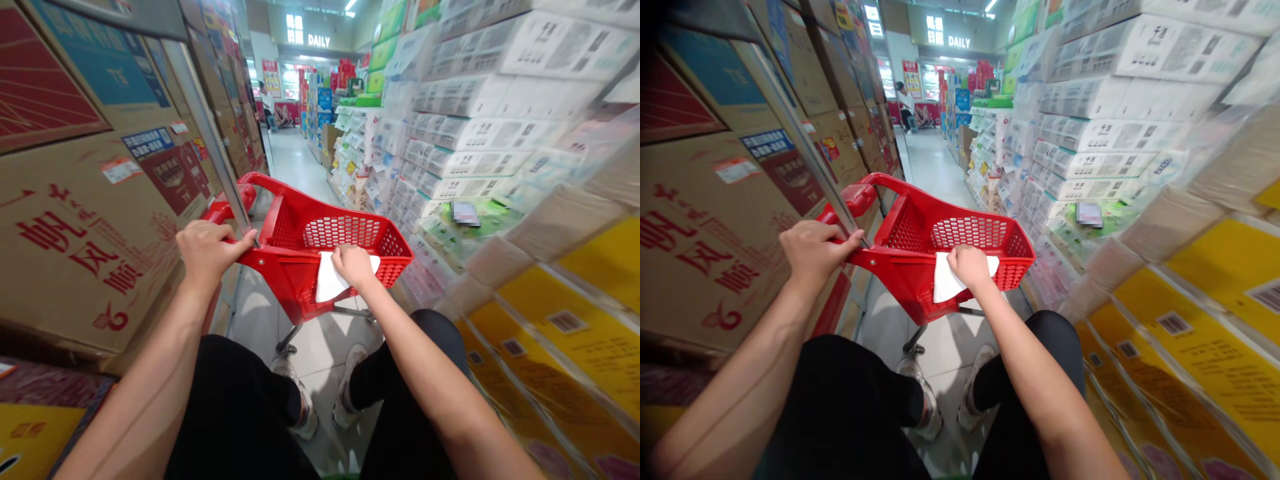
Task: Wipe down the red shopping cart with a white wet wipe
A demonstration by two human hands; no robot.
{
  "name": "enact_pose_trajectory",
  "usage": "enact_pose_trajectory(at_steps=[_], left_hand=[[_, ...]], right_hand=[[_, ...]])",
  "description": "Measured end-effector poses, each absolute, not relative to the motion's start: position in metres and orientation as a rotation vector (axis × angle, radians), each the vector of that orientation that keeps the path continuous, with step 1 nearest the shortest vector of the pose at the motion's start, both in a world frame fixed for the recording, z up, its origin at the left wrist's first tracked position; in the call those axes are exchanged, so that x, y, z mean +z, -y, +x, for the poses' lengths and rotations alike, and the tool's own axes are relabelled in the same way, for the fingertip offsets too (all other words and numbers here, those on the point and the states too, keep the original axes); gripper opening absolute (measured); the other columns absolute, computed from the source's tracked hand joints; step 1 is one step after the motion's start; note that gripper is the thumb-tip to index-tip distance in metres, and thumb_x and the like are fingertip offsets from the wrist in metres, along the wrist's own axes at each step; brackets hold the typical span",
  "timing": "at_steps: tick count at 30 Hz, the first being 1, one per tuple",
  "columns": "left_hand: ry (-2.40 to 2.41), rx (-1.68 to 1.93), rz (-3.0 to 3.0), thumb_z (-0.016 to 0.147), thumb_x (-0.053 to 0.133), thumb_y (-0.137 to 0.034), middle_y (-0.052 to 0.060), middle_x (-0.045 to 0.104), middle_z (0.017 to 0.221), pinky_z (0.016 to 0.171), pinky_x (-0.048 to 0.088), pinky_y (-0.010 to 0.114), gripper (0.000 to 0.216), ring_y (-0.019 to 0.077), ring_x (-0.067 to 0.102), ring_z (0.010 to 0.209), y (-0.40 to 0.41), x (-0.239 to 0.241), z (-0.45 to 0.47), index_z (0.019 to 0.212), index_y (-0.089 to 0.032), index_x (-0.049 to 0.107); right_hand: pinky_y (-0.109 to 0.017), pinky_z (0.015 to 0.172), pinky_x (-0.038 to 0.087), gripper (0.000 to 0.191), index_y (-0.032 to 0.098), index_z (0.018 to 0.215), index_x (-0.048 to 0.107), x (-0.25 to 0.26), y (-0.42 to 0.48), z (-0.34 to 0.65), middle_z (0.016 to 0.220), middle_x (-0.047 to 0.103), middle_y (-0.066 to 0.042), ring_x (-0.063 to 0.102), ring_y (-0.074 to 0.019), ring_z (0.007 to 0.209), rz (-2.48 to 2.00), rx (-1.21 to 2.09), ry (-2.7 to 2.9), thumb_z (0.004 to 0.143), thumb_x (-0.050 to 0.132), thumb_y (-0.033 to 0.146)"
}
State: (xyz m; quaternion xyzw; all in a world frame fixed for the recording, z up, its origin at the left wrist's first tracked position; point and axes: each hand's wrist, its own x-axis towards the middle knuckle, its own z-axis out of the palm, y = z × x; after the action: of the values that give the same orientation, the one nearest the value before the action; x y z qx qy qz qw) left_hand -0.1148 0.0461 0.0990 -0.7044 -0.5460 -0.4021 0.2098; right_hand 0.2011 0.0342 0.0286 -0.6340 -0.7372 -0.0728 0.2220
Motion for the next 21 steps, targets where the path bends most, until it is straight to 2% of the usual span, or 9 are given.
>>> enact_pose_trajectory(at_steps=[3,7,14,21], left_hand=[[1.504,-1.134,-1.967,0.081,0.064,-0.057,0.001,0.051,0.052,0.066,0.035,0.033,0.046,0.0183,0.053,0.064,-0.046,0.098,-0.116,0.054,-0.021,0.053],[1.453,-1.113,-1.917,0.081,0.063,-0.058,0.002,0.051,0.05,0.064,0.034,0.032,0.048,0.0182,0.053,0.063,-0.048,0.097,-0.109,0.053,-0.02,0.056],[1.37,-1.066,-1.834,0.082,0.059,-0.065,0.003,0.055,0.048,0.06,0.033,0.03,0.055,0.0176,0.054,0.059,-0.052,0.095,-0.09,0.053,-0.019,0.062],[1.294,-1.026,-1.849,0.085,0.058,-0.062,0.002,0.054,0.047,0.06,0.034,0.03,0.054,0.0177,0.054,0.057,-0.056,0.095,-0.094,0.052,-0.019,0.059]], right_hand=[[-0.027,0.068,0.037,0.044,0.013,0.081,0.073,0.02,-0.037,0.246,0.084,0.075,-0.012,0.067,-0.0194,0.076,-1.969,-0.261,2.018,0.101,0.038,0.032],[-0.027,0.069,0.038,0.046,0.013,0.079,0.074,0.018,-0.034,0.274,0.083,0.075,-0.013,0.068,-0.02,0.077,-2.065,-0.343,1.982,0.1,0.038,0.032],[-0.03,0.073,0.038,0.043,0.017,0.082,0.073,0.029,-0.037,0.2,0.085,0.075,-0.009,0.066,-0.0191,0.075,-1.855,-0.313,1.991,0.101,0.037,0.03],[-0.032,0.082,0.036,0.036,0.019,0.083,0.072,0.036,-0.032,0.161,0.094,0.075,-0.007,0.061,-0.0223,0.098,-1.674,-0.342,1.934,0.099,0.042,0.029]])
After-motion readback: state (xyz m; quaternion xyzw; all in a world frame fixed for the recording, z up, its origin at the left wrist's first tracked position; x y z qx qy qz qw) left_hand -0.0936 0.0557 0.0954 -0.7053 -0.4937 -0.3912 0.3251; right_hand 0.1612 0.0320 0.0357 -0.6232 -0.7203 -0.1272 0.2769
